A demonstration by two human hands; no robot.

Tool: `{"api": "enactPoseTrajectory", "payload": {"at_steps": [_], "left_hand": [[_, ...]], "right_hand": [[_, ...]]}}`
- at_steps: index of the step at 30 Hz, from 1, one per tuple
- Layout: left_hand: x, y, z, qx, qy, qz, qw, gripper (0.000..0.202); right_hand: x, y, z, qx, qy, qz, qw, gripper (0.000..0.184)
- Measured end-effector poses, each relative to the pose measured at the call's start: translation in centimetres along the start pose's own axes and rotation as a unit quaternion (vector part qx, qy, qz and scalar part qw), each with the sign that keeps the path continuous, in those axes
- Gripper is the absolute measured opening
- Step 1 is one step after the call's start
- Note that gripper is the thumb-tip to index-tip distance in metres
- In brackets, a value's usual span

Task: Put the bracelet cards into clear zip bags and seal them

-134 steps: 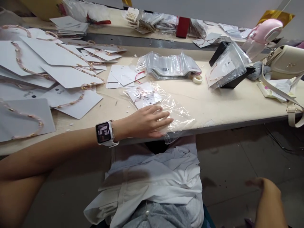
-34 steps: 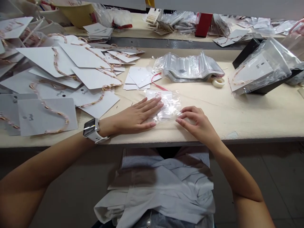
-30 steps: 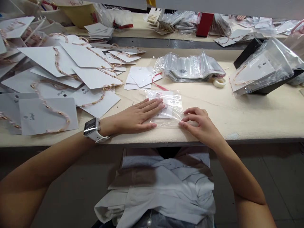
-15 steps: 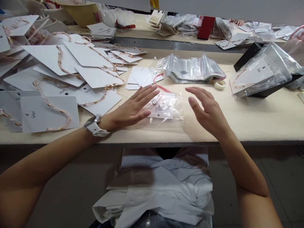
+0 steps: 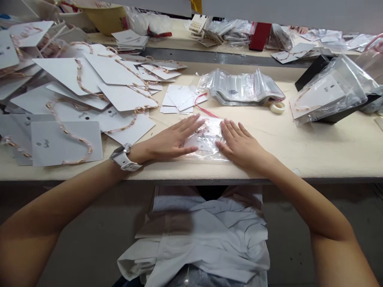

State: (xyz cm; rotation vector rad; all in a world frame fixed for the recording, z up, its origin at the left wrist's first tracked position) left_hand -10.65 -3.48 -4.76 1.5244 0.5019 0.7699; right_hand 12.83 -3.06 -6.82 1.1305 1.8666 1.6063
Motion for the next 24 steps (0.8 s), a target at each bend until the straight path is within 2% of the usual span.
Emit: {"api": "enactPoseTrajectory", "payload": {"at_steps": [4,6,9,12,17,20,24], "left_hand": [[0.0,0.4,-1.3,-0.094,0.087,0.162,0.979,0.071],[0.0,0.3,-1.9,-0.107,0.131,0.203,0.964,0.062],[0.1,0.3,-2.0,-0.128,0.155,0.207,0.957,0.059],[0.0,0.4,-1.7,-0.168,0.144,0.187,0.957,0.059],[-0.1,0.5,-1.6,-0.235,0.139,0.194,0.942,0.056],[-0.2,0.6,-1.7,-0.266,0.135,0.216,0.930,0.049],[-0.5,1.2,-1.3,-0.269,0.095,0.228,0.931,0.034]], "right_hand": [[-0.1,-0.1,0.0,0.010,-0.014,0.009,1.000,0.081],[-0.2,-0.3,0.2,0.014,-0.018,0.016,1.000,0.081],[-0.2,-0.5,0.3,0.022,-0.036,0.022,0.999,0.081],[-0.2,-0.4,0.2,0.034,-0.049,0.023,0.998,0.083],[0.0,0.0,0.0,0.018,-0.104,0.048,0.993,0.100],[-0.1,0.2,-0.1,0.037,-0.081,0.054,0.995,0.093],[-0.5,1.0,0.8,0.110,-0.034,0.054,0.992,0.088]]}}
Point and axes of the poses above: each hand's wrist, its own x-axis towards the middle knuckle, its own y-axis out of the back of the hand, z = x × y, the point moved 2 cm from there along x, towards the middle knuckle, and after that the axes turned 10 degrees about x, right-handed, at the moved point
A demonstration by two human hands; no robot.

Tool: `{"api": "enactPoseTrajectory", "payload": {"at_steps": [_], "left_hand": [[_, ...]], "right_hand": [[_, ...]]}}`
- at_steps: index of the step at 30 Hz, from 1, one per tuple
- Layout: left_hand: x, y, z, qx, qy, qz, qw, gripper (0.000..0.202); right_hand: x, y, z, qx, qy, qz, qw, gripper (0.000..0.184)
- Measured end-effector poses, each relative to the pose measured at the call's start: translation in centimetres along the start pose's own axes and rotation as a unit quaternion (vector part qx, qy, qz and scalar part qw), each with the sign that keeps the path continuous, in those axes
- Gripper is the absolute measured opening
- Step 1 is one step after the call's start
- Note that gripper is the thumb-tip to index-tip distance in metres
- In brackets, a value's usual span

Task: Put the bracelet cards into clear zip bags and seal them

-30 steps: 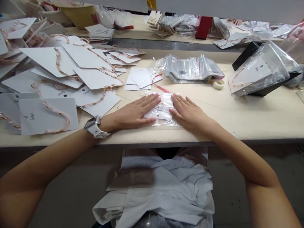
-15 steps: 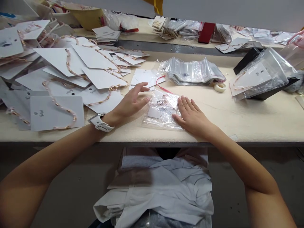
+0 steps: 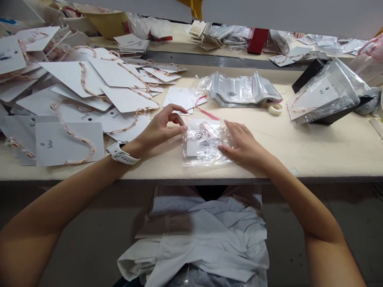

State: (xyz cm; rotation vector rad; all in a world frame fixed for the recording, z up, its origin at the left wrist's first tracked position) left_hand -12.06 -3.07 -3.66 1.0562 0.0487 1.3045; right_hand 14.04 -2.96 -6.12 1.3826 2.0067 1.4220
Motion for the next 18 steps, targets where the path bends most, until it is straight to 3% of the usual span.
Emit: {"api": "enactPoseTrajectory", "payload": {"at_steps": [4,7,10,13,15,18], "left_hand": [[-0.1,0.4,0.4,0.016,-0.023,0.029,0.999,0.018],[-0.2,0.4,0.5,0.077,-0.086,0.042,0.992,0.023],[-0.2,-0.3,0.7,0.148,-0.172,-0.055,0.972,0.038],[-0.4,-0.8,0.8,0.202,-0.218,-0.141,0.944,0.042],[-0.5,-0.8,1.1,0.212,-0.228,-0.161,0.937,0.040],[-0.7,-0.4,1.4,0.214,-0.226,-0.164,0.936,0.036]], "right_hand": [[-0.1,1.6,1.4,0.098,0.030,-0.051,0.993,0.097],[0.1,2.3,2.0,0.152,0.007,-0.047,0.987,0.096],[0.6,2.2,2.2,0.170,-0.046,0.011,0.984,0.078],[1.2,1.9,2.3,0.110,-0.050,0.082,0.989,0.049],[1.3,1.8,2.3,0.081,-0.034,0.103,0.991,0.035],[1.3,1.8,2.3,0.090,-0.016,0.106,0.990,0.029]]}}
Point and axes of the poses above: each hand's wrist, its own x-axis towards the middle knuckle, its own y-axis out of the back of the hand, z = x × y, the point moved 2 cm from there along x, towards the middle knuckle, and after that the axes turned 10 degrees about x, right-handed, at the moved point
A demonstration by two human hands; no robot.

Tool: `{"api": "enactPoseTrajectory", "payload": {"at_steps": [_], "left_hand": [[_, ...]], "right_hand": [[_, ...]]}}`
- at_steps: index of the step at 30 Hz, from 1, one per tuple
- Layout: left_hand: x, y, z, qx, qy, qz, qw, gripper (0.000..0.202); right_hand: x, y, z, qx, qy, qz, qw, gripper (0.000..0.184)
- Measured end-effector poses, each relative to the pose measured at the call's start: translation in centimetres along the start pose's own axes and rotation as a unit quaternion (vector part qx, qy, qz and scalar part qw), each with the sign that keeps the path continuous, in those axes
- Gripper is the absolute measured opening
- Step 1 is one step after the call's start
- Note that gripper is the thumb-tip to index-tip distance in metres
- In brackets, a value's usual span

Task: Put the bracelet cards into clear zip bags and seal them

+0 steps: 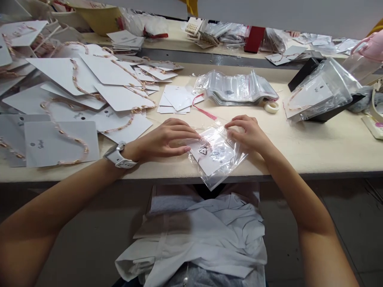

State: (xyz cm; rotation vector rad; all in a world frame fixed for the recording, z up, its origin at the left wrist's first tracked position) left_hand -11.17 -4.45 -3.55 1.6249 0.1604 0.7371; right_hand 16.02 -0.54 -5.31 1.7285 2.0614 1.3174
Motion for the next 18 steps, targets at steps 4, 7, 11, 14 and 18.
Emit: {"api": "enactPoseTrajectory", "payload": {"at_steps": [4,7,11,14,18], "left_hand": [[-0.1,0.0,0.2,-0.025,-0.021,0.001,0.999,0.031],[0.0,-0.6,0.2,-0.041,-0.050,-0.015,0.998,0.035],[-0.1,-1.4,1.1,-0.005,-0.072,-0.063,0.995,0.045],[-0.3,-1.3,2.7,0.055,-0.095,-0.057,0.992,0.045],[0.7,-0.5,3.5,0.110,-0.107,-0.056,0.987,0.038]], "right_hand": [[0.0,0.2,-0.4,0.022,0.014,-0.010,1.000,0.028],[-0.1,0.1,-1.1,0.009,0.020,-0.020,1.000,0.030],[-0.2,-0.1,-2.1,-0.050,-0.018,-0.026,0.998,0.028],[-0.2,-0.2,-2.6,-0.041,-0.029,-0.072,0.996,0.018],[0.5,-0.2,-3.1,-0.023,0.010,-0.104,0.994,0.014]]}}
Point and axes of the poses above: each hand's wrist, its own x-axis towards the middle knuckle, its own y-axis out of the back of the hand, z = x × y, the point moved 2 cm from there along x, towards the middle knuckle, and after that the axes turned 10 degrees about x, right-handed, at the moved point
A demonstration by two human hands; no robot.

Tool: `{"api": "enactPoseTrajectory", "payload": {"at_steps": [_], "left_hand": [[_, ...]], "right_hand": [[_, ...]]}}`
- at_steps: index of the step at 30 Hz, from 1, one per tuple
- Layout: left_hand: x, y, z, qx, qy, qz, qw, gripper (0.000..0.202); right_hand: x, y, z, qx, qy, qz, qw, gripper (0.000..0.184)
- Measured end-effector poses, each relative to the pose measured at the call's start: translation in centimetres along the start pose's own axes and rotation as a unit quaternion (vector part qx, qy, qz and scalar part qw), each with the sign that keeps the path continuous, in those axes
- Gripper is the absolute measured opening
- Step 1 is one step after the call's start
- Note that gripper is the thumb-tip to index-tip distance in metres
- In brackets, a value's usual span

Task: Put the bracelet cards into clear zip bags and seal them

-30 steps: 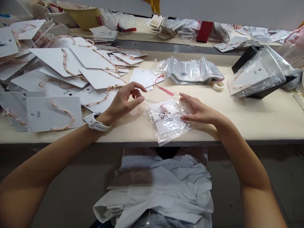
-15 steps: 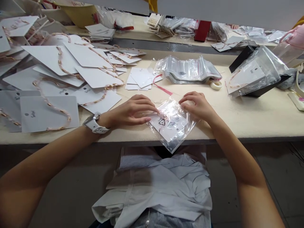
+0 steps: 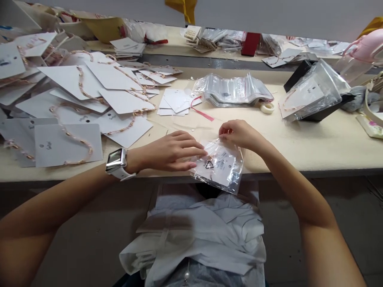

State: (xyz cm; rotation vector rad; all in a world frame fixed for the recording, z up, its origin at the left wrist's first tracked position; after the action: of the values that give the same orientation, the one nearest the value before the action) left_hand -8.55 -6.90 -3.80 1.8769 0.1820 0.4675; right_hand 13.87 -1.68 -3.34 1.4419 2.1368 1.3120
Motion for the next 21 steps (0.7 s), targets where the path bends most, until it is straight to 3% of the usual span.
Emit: {"api": "enactPoseTrajectory", "payload": {"at_steps": [2,5,8,11,16,18,21], "left_hand": [[1.0,0.3,-1.3,0.003,0.021,0.027,0.999,0.035],[2.4,0.3,-4.5,-0.017,0.143,0.109,0.984,0.032],[2.9,-0.4,-6.7,-0.105,0.234,0.120,0.959,0.031],[2.4,-1.0,-6.8,-0.174,0.249,0.103,0.947,0.031],[1.4,-1.3,-6.4,-0.257,0.271,0.116,0.920,0.024],[1.3,-1.3,-6.6,-0.265,0.264,0.135,0.917,0.021],[1.3,-1.2,-7.2,-0.248,0.274,0.177,0.912,0.018]], "right_hand": [[0.9,0.2,-0.4,-0.005,0.046,-0.015,0.999,0.014],[3.0,0.5,-1.0,-0.034,0.126,-0.041,0.991,0.015],[5.1,0.8,-1.5,-0.035,0.147,-0.078,0.985,0.017],[6.1,0.9,-1.6,-0.007,0.143,-0.086,0.986,0.019],[5.6,0.9,-0.8,0.011,0.130,-0.049,0.990,0.034],[5.3,1.2,-0.2,0.003,0.109,-0.045,0.993,0.042],[5.2,1.8,0.4,-0.010,0.079,-0.052,0.995,0.038]]}}
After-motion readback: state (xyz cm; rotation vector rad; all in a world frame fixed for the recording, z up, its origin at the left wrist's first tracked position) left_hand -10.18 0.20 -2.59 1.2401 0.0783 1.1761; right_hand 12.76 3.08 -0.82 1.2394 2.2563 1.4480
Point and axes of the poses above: each hand's wrist, its own x-axis towards the middle knuckle, its own y-axis out of the back of the hand, z = x × y, the point moved 2 cm from there along x, towards the middle knuckle, and after that the axes turned 10 degrees about x, right-handed, at the moved point
